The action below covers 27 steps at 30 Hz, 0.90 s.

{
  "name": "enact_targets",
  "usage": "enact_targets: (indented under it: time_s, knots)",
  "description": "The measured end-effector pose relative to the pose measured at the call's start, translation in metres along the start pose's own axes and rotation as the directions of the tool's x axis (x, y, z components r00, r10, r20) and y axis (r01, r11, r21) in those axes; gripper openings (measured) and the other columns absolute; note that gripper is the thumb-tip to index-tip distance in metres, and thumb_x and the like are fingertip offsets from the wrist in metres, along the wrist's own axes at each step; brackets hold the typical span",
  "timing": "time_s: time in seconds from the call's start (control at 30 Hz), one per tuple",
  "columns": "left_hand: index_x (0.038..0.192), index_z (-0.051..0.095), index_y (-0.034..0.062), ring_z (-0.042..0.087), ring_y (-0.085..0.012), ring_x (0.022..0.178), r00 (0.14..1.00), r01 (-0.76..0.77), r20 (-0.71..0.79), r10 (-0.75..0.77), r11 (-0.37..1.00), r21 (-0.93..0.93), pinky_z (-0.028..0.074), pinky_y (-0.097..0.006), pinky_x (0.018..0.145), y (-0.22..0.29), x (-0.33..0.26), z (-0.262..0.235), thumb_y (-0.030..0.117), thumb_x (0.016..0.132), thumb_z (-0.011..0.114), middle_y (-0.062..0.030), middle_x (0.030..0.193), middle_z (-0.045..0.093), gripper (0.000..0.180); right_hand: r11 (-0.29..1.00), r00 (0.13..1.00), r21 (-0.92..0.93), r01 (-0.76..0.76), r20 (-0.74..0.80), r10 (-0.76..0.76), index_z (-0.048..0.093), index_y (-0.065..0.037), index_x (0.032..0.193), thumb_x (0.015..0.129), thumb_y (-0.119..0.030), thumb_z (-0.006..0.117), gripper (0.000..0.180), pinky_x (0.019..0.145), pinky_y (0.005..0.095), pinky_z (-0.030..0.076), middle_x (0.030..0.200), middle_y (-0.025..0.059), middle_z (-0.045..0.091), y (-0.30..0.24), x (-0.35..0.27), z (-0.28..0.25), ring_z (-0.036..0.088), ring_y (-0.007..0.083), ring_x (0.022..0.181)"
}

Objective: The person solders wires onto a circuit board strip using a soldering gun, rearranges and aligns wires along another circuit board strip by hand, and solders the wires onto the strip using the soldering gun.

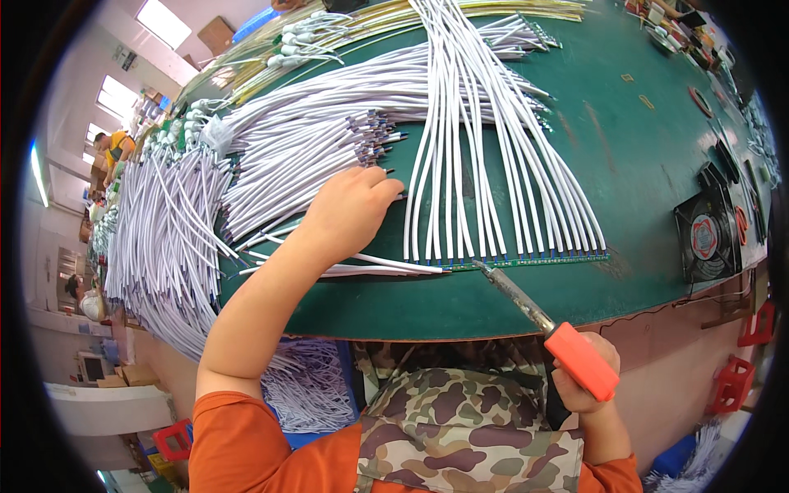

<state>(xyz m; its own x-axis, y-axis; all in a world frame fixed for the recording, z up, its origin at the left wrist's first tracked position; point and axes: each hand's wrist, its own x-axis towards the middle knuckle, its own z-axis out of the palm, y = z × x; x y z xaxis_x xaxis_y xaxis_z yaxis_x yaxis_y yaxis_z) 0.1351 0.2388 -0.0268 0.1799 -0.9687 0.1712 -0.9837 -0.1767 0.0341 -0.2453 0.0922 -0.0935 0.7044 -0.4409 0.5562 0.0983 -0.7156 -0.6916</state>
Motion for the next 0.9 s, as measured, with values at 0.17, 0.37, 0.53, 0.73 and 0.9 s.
enact_targets:
  time_s: [0.17,0.37,0.53,0.73,0.9]
  knots:
    - [0.109,0.07,0.0013,0.06,-0.0213,0.082,0.991,0.042,-0.096,-0.096,0.889,-0.457,0.047,-0.03,0.072,0.006,-0.011,-0.027,-0.002,0.091,0.066,-0.0081,0.095,0.061,0.019,1.0,0.999,-0.026,0.008,-0.041,-0.009,0.067,-0.008,0.084,0.08,-0.015,0.072,0.009,0.061,0.0365,0.053,0.076,0.0041,0.066,0.006,-0.011,-0.003,0.066,0.0267,0.067]
    - [0.113,0.07,0.006,0.059,-0.0278,0.082,1.0,0.012,0.029,0.011,0.727,-0.686,0.05,-0.036,0.074,0.049,-0.01,-0.04,-0.001,0.091,0.064,-0.0099,0.09,0.057,0.023,1.0,1.0,0.028,0.011,-0.009,-0.01,0.067,-0.008,0.085,0.079,-0.014,0.071,0.01,0.06,0.0367,0.052,0.076,0.0051,0.066,0.001,0.003,-0.003,0.066,0.0272,0.067]
    - [0.117,0.069,0.0068,0.057,-0.0226,0.081,0.985,-0.126,0.0,0.171,0.724,-0.678,0.046,-0.033,0.072,0.054,-0.012,-0.027,-0.005,0.089,0.063,-0.0076,0.09,0.055,0.031,0.998,0.999,-0.048,0.045,0.008,-0.045,0.067,-0.008,0.085,0.079,-0.013,0.071,0.009,0.061,0.0377,0.052,0.077,0.0056,0.067,0.003,-0.005,-0.006,0.066,0.0279,0.068]
    - [0.112,0.067,0.0041,0.06,-0.029,0.079,0.992,-0.015,0.085,0.097,0.737,-0.676,0.049,-0.037,0.071,0.06,-0.011,-0.021,0.0,0.088,0.068,-0.0107,0.089,0.059,0.025,1.0,0.999,-0.02,0.008,0.033,-0.007,0.066,-0.008,0.084,0.079,-0.013,0.071,0.009,0.062,0.0377,0.051,0.077,0.0052,0.067,0.001,-0.006,-0.008,0.066,0.0279,0.069]
    - [0.108,0.068,0.0046,0.062,-0.029,0.079,0.99,-0.137,-0.049,0.131,0.841,-0.523,0.051,-0.039,0.071,0.069,-0.014,-0.012,0.001,0.084,0.072,-0.0083,0.089,0.062,0.025,0.999,1.0,-0.045,-0.019,0.019,0.02,0.067,-0.008,0.085,0.08,-0.014,0.072,0.009,0.063,0.0371,0.052,0.077,0.0048,0.067,0.009,-0.014,-0.005,0.066,0.0268,0.069]
